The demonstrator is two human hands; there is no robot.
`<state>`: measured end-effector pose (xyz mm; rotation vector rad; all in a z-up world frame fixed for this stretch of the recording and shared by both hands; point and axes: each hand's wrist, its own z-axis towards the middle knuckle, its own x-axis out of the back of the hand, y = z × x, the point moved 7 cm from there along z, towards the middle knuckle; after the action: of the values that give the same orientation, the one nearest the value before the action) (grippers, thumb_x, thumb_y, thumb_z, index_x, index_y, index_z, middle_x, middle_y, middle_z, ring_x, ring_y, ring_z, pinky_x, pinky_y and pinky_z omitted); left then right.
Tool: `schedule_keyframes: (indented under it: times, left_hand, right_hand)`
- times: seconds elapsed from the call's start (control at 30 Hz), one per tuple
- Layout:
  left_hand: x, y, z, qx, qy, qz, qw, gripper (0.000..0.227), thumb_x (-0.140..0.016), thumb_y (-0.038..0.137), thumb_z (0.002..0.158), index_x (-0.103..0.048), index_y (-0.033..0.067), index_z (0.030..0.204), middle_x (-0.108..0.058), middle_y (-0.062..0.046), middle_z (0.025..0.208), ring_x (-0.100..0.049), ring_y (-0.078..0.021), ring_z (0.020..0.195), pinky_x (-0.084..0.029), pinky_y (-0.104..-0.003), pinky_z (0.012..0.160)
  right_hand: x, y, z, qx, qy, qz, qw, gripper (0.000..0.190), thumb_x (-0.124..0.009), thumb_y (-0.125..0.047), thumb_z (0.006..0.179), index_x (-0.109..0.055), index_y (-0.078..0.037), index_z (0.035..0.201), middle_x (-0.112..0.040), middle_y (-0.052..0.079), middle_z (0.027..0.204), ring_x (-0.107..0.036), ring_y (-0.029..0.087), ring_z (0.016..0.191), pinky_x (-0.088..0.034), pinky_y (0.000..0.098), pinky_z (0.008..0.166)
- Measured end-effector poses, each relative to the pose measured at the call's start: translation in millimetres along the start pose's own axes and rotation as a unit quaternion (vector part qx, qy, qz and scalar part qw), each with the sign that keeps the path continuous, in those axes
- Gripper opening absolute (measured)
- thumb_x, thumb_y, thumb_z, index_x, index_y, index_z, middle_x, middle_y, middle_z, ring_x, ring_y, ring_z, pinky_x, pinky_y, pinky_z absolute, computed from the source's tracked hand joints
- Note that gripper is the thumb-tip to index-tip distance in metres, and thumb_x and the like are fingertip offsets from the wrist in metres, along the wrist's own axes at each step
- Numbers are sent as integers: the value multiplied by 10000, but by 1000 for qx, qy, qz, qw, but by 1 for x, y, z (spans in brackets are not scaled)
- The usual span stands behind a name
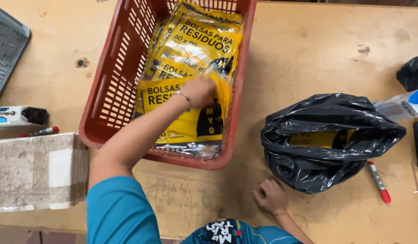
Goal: The person repeatedly takes packs of black trash bags from a red basket and places them into a larger black plastic bag on a wooden table. The person handles the packs one at a time, opening the large bag and inserting each pack before closing it again.
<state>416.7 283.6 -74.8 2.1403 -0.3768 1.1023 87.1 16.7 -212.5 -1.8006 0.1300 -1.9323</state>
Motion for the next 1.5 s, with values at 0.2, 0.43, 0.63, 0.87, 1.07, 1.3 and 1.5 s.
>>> schedule_keyframes:
  times: [0.2, 0.43, 0.63, 0.87, 1.07, 1.3, 1.5]
  left_hand:
    - [41, -70, -7, 227, 93, 58, 968, 1002, -752, 729, 753, -353, 107, 1429, -387, -111, 1498, -252, -372, 1478, -461, -636, 1021]
    - [14, -55, 48, 62, 71, 179, 979, 341, -619, 397, 890, -708, 255, 1186, -601, -18, 1270, -490, -303, 1247, -533, -545, 847]
    - [29, -46, 59, -13, 186, 102, 977, 397, -650, 373, 867, -564, 80, 1121, -625, -181, 1168, -607, -419, 1085, -521, -543, 838]
    - [6, -59, 40, 207, -122, 298, 924, 782, -489, 859, 780, -464, 512, 1480, -459, 163, 1571, -430, -275, 1465, -348, -607, 1135]
    - [18, 7, 12, 244, -215, 247, 913, 853, -630, 865, 713, -731, 261, 1306, -717, 18, 1390, -649, -237, 1329, -382, -506, 1180]
    - [-56, -38, 31, 151, -223, 346, 899, 755, -565, 701, 845, -420, 382, 1514, -464, 163, 1575, -362, -201, 1536, -246, -443, 1300]
    - [-42, -39, 6, 164, -138, 354, 910, 438, -476, 536, 944, -746, 217, 813, -826, -18, 993, -793, -207, 907, -593, -344, 915]
  right_hand:
    - [4, 1, 0, 4, 18, 17, 1000, 360, -700, -367, 830, -439, -177, 671, -465, 17, 668, -490, 245, 668, -396, 397, 593]
    - [-4, 8, -4, -31, -16, 29, 999, 354, -697, -388, 832, -450, -180, 687, -498, 8, 689, -516, 249, 711, -413, 395, 606]
    - [-5, 9, -3, -39, 4, -15, 999, 331, -715, -418, 810, -484, -204, 708, -546, -15, 748, -574, 229, 768, -438, 376, 583]
    - [-5, 7, -9, 30, -3, 81, 996, 285, -661, -356, 950, -535, -155, 793, -561, 80, 837, -547, 303, 759, -457, 411, 679]
    - [23, 0, -6, 36, 73, 74, 994, 312, -650, -331, 971, -497, -130, 787, -516, 66, 789, -548, 285, 736, -449, 403, 575]
    - [16, 5, -6, 21, 62, 98, 993, 293, -647, -322, 949, -520, -116, 785, -538, 88, 790, -561, 301, 761, -463, 408, 634]
    - [15, 6, -7, 44, 70, 69, 994, 286, -639, -321, 942, -506, -123, 786, -522, 72, 780, -534, 296, 764, -452, 420, 624]
